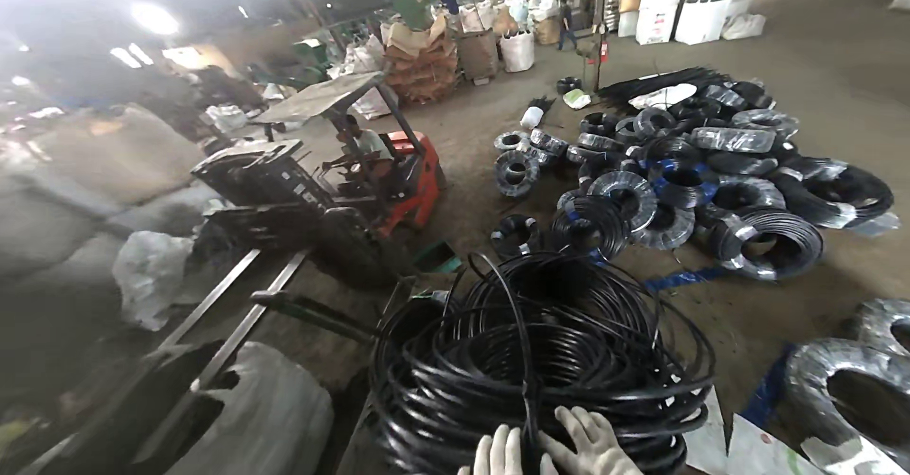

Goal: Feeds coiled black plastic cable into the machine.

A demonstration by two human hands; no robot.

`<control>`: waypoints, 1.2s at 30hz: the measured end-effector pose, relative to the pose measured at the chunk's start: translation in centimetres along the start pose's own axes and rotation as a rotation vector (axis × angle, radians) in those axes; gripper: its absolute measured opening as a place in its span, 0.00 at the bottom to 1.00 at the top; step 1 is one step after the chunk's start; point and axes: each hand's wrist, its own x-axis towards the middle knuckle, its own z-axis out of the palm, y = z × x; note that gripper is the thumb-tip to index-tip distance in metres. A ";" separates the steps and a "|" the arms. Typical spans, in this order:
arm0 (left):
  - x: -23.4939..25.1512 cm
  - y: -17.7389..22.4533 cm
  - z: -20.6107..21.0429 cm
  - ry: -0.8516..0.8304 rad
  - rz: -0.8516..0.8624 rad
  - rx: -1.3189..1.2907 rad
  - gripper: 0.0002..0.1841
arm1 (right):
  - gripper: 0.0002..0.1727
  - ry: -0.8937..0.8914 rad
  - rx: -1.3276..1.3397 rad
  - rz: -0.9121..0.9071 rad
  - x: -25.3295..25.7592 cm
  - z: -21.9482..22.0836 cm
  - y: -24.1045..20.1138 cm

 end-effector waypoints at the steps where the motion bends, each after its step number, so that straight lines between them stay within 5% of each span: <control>1: 0.0 0.0 0.0 0.000 -0.006 -0.003 0.31 | 0.61 -0.002 -0.002 0.000 0.0 -0.1 -0.1; 36: 0.2 -0.2 -0.3 -0.007 -0.063 -0.062 0.31 | 0.61 0.014 -0.013 -0.015 0.4 -0.2 -0.3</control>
